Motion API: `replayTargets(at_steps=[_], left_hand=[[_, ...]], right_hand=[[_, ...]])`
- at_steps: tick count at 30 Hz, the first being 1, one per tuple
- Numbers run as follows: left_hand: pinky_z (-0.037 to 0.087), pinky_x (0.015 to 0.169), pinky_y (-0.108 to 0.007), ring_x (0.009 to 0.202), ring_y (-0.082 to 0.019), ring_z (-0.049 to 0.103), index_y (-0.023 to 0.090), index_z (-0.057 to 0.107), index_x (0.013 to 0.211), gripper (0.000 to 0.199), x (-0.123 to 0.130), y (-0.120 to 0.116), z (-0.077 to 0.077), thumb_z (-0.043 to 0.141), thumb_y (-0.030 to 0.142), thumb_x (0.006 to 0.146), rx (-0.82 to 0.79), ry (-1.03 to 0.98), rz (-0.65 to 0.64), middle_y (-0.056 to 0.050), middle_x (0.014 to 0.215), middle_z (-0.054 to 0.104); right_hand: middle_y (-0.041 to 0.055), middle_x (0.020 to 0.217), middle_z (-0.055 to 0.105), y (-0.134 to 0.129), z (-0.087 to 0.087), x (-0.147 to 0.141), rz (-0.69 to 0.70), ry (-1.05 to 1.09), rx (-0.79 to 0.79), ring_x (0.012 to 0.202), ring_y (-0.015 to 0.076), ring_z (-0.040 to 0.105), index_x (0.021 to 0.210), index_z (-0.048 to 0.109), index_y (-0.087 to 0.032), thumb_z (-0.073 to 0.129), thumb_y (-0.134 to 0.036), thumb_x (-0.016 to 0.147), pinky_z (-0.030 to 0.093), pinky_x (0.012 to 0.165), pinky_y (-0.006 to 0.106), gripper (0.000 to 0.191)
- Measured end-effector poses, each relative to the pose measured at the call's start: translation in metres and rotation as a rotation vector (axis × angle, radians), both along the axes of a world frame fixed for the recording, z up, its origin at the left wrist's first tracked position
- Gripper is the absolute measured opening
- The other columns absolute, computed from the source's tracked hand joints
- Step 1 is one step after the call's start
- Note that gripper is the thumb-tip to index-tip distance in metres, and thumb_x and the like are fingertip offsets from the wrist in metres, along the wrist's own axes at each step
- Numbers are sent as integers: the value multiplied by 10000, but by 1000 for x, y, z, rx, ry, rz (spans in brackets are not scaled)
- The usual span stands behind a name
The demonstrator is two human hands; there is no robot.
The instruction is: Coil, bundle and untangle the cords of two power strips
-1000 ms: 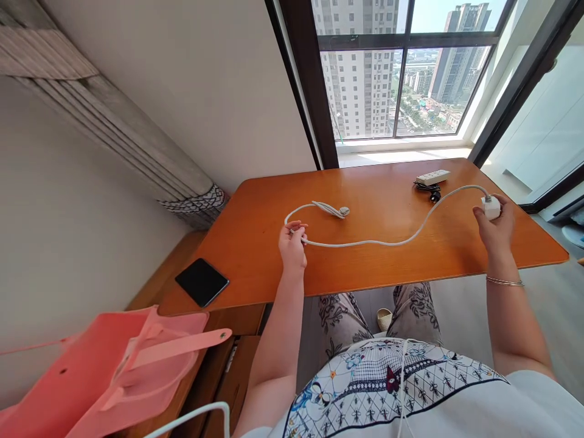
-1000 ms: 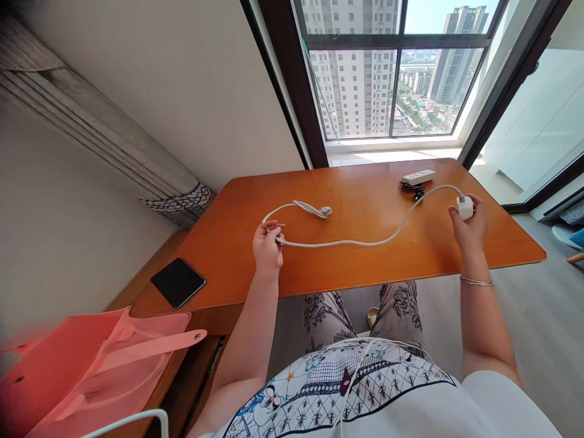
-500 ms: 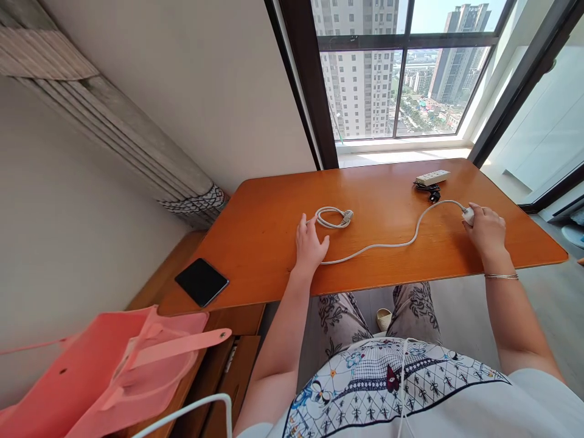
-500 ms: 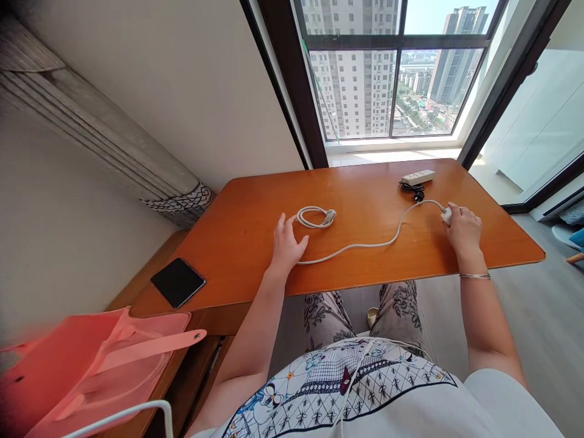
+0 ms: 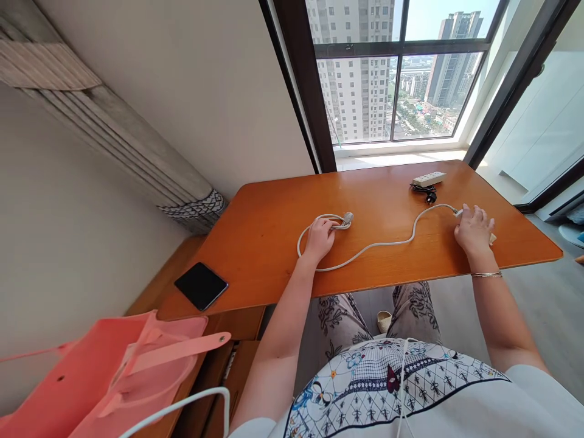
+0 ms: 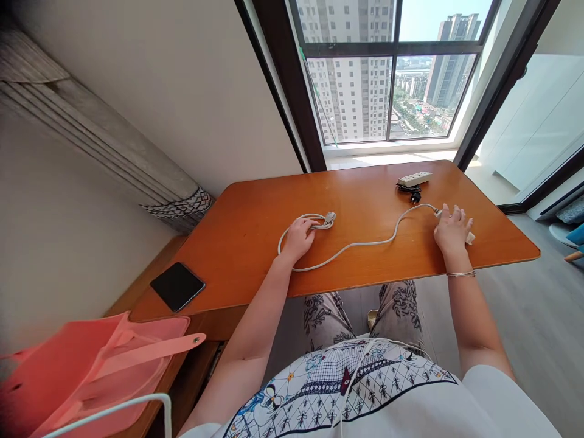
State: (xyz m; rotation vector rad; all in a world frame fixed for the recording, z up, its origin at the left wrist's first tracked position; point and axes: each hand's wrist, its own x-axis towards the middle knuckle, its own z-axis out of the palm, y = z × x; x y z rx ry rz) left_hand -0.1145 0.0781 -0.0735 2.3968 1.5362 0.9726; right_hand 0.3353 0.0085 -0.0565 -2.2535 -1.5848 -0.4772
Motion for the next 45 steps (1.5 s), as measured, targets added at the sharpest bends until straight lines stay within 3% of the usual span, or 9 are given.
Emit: replayTargets(at_steps=[2, 5, 10, 14, 21, 28, 32, 38, 45], left_hand=[[484, 1018, -462, 1088, -276, 617, 212, 710, 1027, 217, 4, -5, 3, 550, 163, 889, -6, -54, -22, -100, 1077, 690], [479, 1014, -441, 1069, -253, 620, 216, 691, 1018, 216, 14, -14, 10, 539, 150, 878, -39, -113, -57, -82, 1080, 681], [473, 1020, -420, 1088, -232, 614, 213, 629, 1083, 231, 38, -33, 20, 516, 161, 888, -35, -213, -141, -72, 1100, 667], [491, 1002, -397, 1089, -223, 621, 213, 550, 1123, 217, 48, -43, 20, 531, 215, 907, -8, -318, -173, -81, 1130, 658], [520, 908, -367, 986, -211, 638, 234, 509, 1040, 218, 45, -38, 11, 625, 352, 898, -32, -375, -190, -62, 1030, 650], [507, 1016, -406, 1172, -226, 632, 234, 484, 965, 249, 50, -33, 1, 528, 479, 972, -8, -477, -212, -108, 1152, 645], [558, 901, -384, 903, -194, 686, 236, 482, 957, 326, 49, -26, -1, 543, 557, 958, 15, -786, -101, -41, 893, 640], [578, 718, -289, 640, -118, 620, 238, 489, 965, 299, 23, -7, 8, 658, 477, 900, 72, -1277, 128, 33, 762, 570], [564, 680, -243, 742, -126, 691, 215, 557, 945, 170, -5, -1, 10, 662, 321, 864, -44, -1246, 309, -40, 914, 691]], right_hand=[[264, 1495, 497, -1, 3, -24, 111, 14, 123, 1409, 426, 425, 1428, 514, -99, 547, -274, 908, 336, 1099, 675, 549], [186, 1405, 592, -2, 10, -78, 446, 128, 242, 1358, 367, 501, 1339, 598, -194, 544, -365, 954, 374, 1127, 605, 425], [154, 1335, 639, -3, 17, -169, 884, 337, 121, 1210, 311, 629, 1359, 583, -206, 663, -468, 915, 519, 1039, 478, 522], [167, 1318, 652, 3, 15, -199, 853, 385, 44, 1164, 317, 658, 1327, 606, -190, 696, -335, 894, 548, 985, 453, 465], [100, 1067, 768, 11, 11, -198, 827, 541, 0, 940, 259, 716, 1094, 713, -228, 639, -234, 877, 548, 847, 373, 230], [29, 765, 709, 25, 10, -191, 759, 1171, 66, 658, 167, 626, 865, 642, -216, 579, -413, 870, 523, 673, 315, 206], [9, 782, 680, 36, 4, -185, 717, 1493, 45, 667, 155, 627, 913, 598, -216, 630, -475, 807, 546, 688, 325, 282], [81, 976, 689, 41, -5, -173, 771, 1123, 127, 949, 214, 634, 953, 739, -199, 646, -398, 799, 522, 950, 417, 269], [36, 854, 645, 40, -10, -169, 728, 1256, 24, 689, 163, 615, 1005, 734, -205, 656, -495, 822, 571, 710, 350, 352]])
